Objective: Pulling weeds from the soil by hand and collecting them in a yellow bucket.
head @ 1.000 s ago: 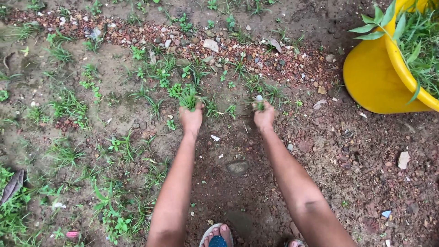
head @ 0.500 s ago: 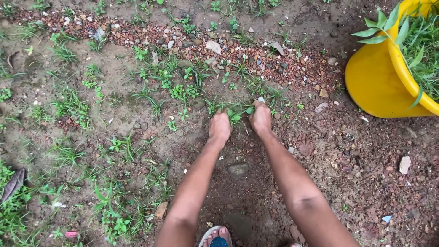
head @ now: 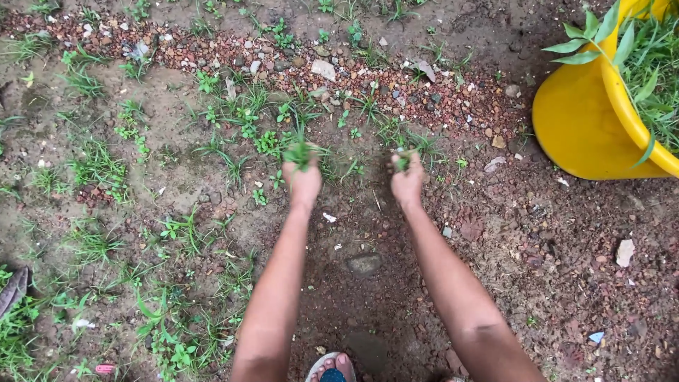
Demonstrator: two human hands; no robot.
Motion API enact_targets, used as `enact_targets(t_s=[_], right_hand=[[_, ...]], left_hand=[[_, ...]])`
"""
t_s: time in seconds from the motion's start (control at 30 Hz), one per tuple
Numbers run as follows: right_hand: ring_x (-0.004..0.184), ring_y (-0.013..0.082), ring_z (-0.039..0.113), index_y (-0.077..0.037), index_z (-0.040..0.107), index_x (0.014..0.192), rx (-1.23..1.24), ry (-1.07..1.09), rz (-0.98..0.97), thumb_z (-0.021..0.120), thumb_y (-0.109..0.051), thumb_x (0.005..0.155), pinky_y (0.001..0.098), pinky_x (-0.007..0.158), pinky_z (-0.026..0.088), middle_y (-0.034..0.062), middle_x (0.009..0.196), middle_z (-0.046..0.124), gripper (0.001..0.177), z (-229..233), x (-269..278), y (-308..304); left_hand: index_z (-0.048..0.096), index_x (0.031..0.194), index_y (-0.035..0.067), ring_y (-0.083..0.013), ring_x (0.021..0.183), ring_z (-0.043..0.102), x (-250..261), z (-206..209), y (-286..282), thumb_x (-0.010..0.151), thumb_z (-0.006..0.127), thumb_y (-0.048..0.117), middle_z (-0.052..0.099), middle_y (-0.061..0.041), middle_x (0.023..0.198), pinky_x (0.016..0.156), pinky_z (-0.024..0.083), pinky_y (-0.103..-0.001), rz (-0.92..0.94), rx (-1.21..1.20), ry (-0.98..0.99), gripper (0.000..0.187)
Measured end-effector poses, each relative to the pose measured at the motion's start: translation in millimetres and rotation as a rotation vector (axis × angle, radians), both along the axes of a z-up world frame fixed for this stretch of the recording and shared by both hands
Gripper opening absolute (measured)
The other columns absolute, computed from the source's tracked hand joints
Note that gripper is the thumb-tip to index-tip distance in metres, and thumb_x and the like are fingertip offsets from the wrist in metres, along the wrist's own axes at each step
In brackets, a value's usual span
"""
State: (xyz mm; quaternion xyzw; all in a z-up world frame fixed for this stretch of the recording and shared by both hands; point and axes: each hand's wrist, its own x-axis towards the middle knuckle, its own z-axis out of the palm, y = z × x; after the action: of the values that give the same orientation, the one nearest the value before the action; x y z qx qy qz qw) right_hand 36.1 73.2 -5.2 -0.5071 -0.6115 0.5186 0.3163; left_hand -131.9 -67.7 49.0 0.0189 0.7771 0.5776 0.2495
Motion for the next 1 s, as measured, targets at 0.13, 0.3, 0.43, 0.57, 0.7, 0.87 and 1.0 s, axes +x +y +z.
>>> enact_targets(t_s=[0.13,0.3,0.43,0.57,0.7,0.87,1.0], right_hand=[[0.097,0.0344,0.074,-0.027,0.064,0.114,0.159,-0.508,0.312,0.064,0.002,0.085,0.0487,0.089,0.055,0.0076,0.091,0.076,0.041,42,-12,-36],[0.108,0.0339,0.069,-0.024,0.077,0.105,0.445,-0.413,0.523,0.073,0.0,0.08,0.0448,0.096,0.058,0.0051,0.113,0.068,0.035,1,-19,-43],[0.1,0.0303,0.072,-0.02,0.076,0.096,0.468,-0.45,0.496,0.065,0.007,0.076,0.0433,0.095,0.058,0.0055,0.098,0.073,0.035,4,-20,-41],[0.093,0.0246,0.073,-0.025,0.077,0.096,0.233,-0.389,0.277,0.061,0.005,0.08,0.0405,0.087,0.056,0.0024,0.091,0.076,0.037,13,-24,-48],[0.074,0.0055,0.056,-0.018,0.077,0.096,-0.213,0.237,-0.133,0.065,0.004,0.091,0.0157,0.072,0.049,-0.0063,0.085,0.065,0.025,41,-41,-55],[0.095,0.0208,0.059,-0.015,0.077,0.104,0.086,-0.037,0.228,0.069,0.009,0.083,0.0321,0.089,0.048,0.0057,0.097,0.07,0.033,17,-20,-50],[0.117,0.0326,0.065,-0.02,0.076,0.119,0.307,-0.336,0.539,0.083,-0.01,0.079,0.0478,0.108,0.05,0.0071,0.118,0.07,0.042,-17,-20,-54]], left_hand=[[0.077,0.113,0.025,-0.0364,0.111,0.07,-25,-53,-33,0.091,0.071,0.039,0.079,-0.007,0.103,0.103,0.054,-0.053,-0.086,-0.388,0.118,0.027],[0.059,0.147,0.027,-0.0399,0.147,0.043,-2,43,-40,0.085,0.079,0.012,0.043,-0.023,0.159,0.12,0.039,-0.054,-0.616,-0.53,0.123,0.067],[0.069,0.13,0.02,-0.0352,0.13,0.059,1,17,-30,0.078,0.081,0.004,0.055,-0.012,0.14,0.111,0.053,-0.049,-0.735,-0.626,0.31,0.056],[0.056,0.143,0.027,-0.0308,0.137,0.05,-7,-6,-24,0.079,0.078,0.007,0.044,-0.009,0.15,0.113,0.052,-0.046,-0.874,-0.679,0.425,0.071],[0.066,0.138,0.023,-0.0315,0.136,0.053,-22,-51,-18,0.085,0.068,0.004,0.05,-0.011,0.15,0.112,0.053,-0.043,-0.955,-0.656,0.597,0.056],[0.064,0.136,0.023,-0.0315,0.133,0.056,-15,-52,-21,0.085,0.069,0.006,0.058,-0.009,0.141,0.115,0.049,-0.043,-0.928,-0.554,0.571,0.055],[0.07,0.12,0.02,-0.0308,0.116,0.067,-18,-70,-26,0.075,0.074,0.011,0.071,-0.008,0.114,0.107,0.056,-0.045,-0.764,-0.361,0.482,0.045]])
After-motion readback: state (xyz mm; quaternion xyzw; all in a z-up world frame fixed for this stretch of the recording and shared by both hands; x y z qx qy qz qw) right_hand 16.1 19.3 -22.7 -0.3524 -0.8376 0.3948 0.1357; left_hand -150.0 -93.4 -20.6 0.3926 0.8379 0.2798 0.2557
